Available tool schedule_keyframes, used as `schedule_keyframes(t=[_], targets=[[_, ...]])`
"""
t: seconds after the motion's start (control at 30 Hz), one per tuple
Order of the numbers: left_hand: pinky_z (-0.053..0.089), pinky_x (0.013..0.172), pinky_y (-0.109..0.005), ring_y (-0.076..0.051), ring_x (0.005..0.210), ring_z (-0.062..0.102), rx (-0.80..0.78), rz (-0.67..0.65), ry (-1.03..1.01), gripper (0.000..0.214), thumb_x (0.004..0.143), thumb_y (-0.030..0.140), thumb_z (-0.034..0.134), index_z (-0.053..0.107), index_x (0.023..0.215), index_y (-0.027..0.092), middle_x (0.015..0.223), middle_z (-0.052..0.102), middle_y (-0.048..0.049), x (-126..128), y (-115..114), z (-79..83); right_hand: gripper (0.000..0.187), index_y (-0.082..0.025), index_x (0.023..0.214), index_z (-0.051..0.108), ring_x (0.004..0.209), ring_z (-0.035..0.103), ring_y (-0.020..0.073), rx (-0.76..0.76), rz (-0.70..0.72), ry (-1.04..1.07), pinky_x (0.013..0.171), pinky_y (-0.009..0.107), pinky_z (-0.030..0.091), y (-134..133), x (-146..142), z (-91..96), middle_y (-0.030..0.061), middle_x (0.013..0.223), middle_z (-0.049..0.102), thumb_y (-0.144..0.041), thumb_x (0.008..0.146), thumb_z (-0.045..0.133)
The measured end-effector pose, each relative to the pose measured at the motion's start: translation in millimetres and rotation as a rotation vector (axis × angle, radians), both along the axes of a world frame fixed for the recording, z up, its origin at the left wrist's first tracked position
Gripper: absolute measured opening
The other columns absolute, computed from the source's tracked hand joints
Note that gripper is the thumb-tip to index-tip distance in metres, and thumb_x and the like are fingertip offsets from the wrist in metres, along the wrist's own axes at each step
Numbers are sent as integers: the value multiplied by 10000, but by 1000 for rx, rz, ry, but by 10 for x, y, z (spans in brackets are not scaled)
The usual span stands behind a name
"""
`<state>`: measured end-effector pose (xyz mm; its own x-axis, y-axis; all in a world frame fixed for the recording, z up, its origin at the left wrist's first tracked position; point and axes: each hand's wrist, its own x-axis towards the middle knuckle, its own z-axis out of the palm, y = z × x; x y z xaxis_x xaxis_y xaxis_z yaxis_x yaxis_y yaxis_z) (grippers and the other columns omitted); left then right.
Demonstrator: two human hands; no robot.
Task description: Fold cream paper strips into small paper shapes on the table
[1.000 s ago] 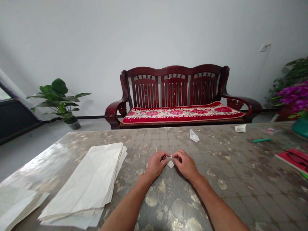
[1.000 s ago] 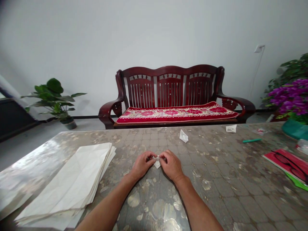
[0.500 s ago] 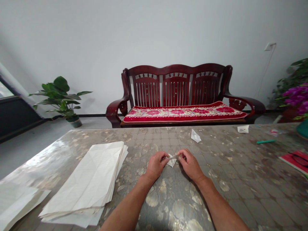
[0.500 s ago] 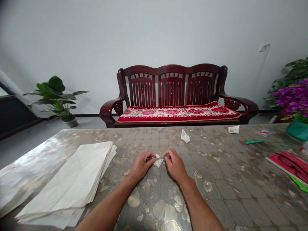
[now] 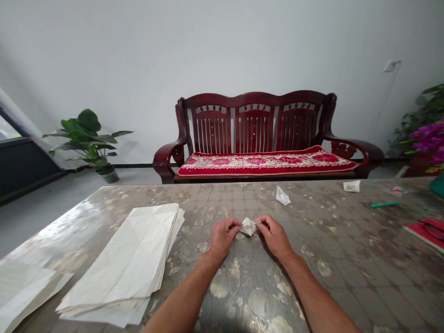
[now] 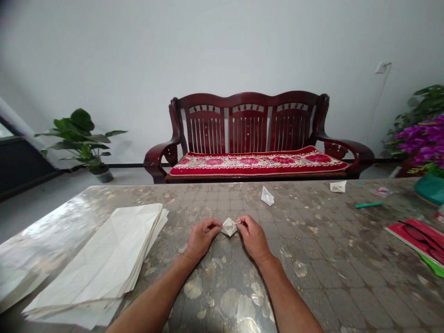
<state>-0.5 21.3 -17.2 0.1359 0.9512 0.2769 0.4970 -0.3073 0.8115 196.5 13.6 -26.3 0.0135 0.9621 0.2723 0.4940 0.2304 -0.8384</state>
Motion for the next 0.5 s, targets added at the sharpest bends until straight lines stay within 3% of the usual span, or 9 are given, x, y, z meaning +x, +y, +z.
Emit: schedule_keyframes(t=[0.27,0.4,0.5], targets=[[458,683,-245,-143,697,609,-63,88,-52,95,782,211,551,644,769,194,723,672,22,-7,30,9,196,-233,842,567,690,613,196,-49,-64,45,673,293,446,18,-7,-25,7,710,654,-397,835,461],[449,673,-242,-134,684,580,-36,45,-11,96,802,187,531,616,846,198,742,640,26,2,44,-18,185,-237,862,553,675,622,198,-51,-72,-6,652,289,438,20,-7,-36,4,695,657,-383,842,441],[468,760,-262,-149,785,591,22,-41,69,161,790,130,533,615,904,208,847,637,4,9,50,-34,175,-241,873,555,698,639,200,-41,-92,-79,645,281,428,11,-14,-27,16,743,684,-366,847,436]])
